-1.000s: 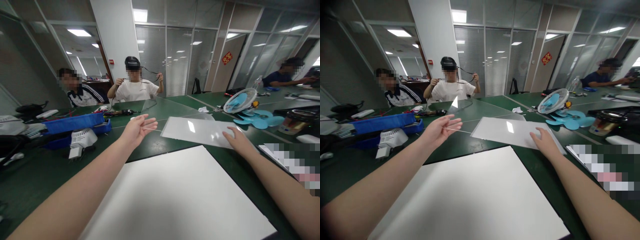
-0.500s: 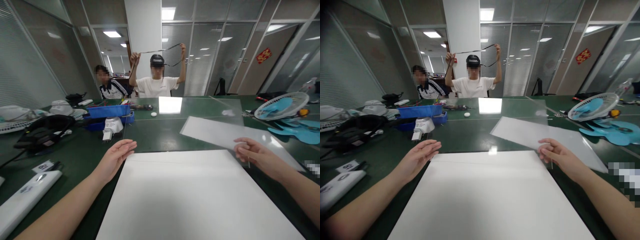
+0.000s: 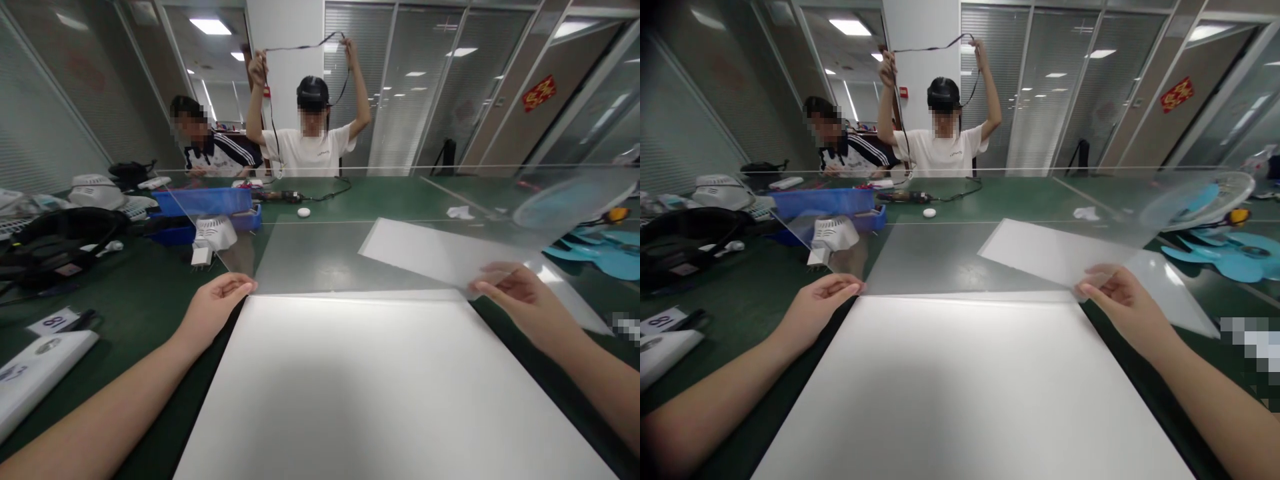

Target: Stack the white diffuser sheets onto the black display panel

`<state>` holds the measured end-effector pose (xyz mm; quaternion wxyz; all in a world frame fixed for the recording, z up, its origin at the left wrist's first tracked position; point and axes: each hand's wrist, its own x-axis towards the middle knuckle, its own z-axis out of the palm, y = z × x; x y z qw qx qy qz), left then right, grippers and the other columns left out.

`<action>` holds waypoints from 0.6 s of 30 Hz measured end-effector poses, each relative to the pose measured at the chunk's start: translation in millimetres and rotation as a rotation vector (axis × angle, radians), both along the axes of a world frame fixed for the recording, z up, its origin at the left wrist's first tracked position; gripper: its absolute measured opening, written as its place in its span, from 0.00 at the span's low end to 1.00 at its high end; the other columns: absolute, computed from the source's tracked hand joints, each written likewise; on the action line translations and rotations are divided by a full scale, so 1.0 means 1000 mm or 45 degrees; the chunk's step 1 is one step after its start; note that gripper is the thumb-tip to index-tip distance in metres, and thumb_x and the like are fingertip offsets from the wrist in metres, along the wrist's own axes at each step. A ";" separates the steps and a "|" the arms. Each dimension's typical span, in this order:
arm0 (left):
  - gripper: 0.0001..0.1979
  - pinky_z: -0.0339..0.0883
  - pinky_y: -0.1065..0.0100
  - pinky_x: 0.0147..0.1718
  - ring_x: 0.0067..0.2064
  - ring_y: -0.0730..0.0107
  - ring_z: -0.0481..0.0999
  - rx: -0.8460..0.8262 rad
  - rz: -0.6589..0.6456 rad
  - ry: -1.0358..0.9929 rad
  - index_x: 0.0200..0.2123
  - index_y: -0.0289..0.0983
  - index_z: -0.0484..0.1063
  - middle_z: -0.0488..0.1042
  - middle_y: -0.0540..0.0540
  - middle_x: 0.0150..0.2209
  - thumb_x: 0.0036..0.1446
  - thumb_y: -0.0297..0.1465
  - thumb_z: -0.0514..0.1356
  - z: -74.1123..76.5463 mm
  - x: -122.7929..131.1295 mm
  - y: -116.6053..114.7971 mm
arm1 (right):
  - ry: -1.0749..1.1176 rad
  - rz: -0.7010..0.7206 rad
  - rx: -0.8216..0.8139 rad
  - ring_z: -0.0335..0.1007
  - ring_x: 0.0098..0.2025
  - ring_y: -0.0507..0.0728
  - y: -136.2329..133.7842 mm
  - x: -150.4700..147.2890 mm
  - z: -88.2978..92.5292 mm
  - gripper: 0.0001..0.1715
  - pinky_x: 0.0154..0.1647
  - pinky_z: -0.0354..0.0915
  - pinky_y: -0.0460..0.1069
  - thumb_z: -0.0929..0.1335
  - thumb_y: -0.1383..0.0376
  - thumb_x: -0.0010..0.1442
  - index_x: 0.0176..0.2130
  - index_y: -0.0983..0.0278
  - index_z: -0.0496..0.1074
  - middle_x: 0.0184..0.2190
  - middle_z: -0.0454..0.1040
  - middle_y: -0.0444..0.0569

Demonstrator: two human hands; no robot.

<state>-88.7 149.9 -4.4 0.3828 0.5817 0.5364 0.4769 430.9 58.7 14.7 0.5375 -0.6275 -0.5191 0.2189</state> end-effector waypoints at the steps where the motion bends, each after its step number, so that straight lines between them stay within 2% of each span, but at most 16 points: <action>1: 0.22 0.70 0.68 0.38 0.40 0.61 0.80 0.006 0.000 -0.003 0.35 0.37 0.77 0.82 0.43 0.37 0.45 0.49 0.72 -0.001 -0.002 0.001 | -0.027 0.023 -0.018 0.76 0.36 0.55 -0.001 0.000 -0.002 0.31 0.37 0.72 0.48 0.77 0.44 0.45 0.43 0.56 0.72 0.33 0.79 0.45; 4: 0.22 0.70 0.69 0.37 0.39 0.63 0.80 0.012 -0.008 -0.021 0.35 0.37 0.77 0.82 0.43 0.37 0.46 0.48 0.72 -0.002 -0.005 0.004 | -0.166 0.057 -0.106 0.75 0.36 0.56 -0.004 0.003 -0.007 0.34 0.34 0.71 0.48 0.74 0.43 0.50 0.51 0.53 0.70 0.36 0.80 0.46; 7: 0.22 0.71 0.69 0.38 0.40 0.62 0.80 0.012 0.001 -0.037 0.34 0.37 0.76 0.82 0.43 0.36 0.44 0.48 0.72 -0.002 -0.004 0.005 | -0.294 0.008 -0.174 0.75 0.36 0.58 -0.005 0.008 -0.011 0.36 0.30 0.70 0.50 0.71 0.40 0.54 0.56 0.51 0.69 0.38 0.80 0.47; 11: 0.23 0.72 0.67 0.40 0.41 0.60 0.80 0.014 -0.013 0.008 0.35 0.37 0.76 0.82 0.42 0.37 0.45 0.50 0.72 -0.003 -0.003 0.004 | -0.296 -0.013 -0.184 0.74 0.33 0.58 -0.004 0.010 -0.012 0.38 0.26 0.68 0.49 0.69 0.39 0.55 0.59 0.51 0.66 0.38 0.80 0.47; 15: 0.24 0.72 0.63 0.43 0.42 0.57 0.81 0.041 -0.044 0.097 0.37 0.37 0.77 0.82 0.41 0.39 0.48 0.52 0.69 -0.005 -0.006 0.003 | -0.282 -0.026 -0.135 0.75 0.35 0.57 -0.001 0.009 -0.010 0.36 0.32 0.70 0.50 0.70 0.43 0.56 0.58 0.54 0.67 0.37 0.80 0.47; 18: 0.26 0.71 0.60 0.47 0.44 0.55 0.80 0.059 -0.067 0.146 0.38 0.38 0.78 0.82 0.41 0.41 0.51 0.55 0.66 -0.004 -0.007 0.002 | -0.290 -0.060 -0.106 0.77 0.37 0.58 0.002 0.011 -0.011 0.31 0.38 0.71 0.51 0.71 0.44 0.54 0.51 0.56 0.69 0.33 0.79 0.46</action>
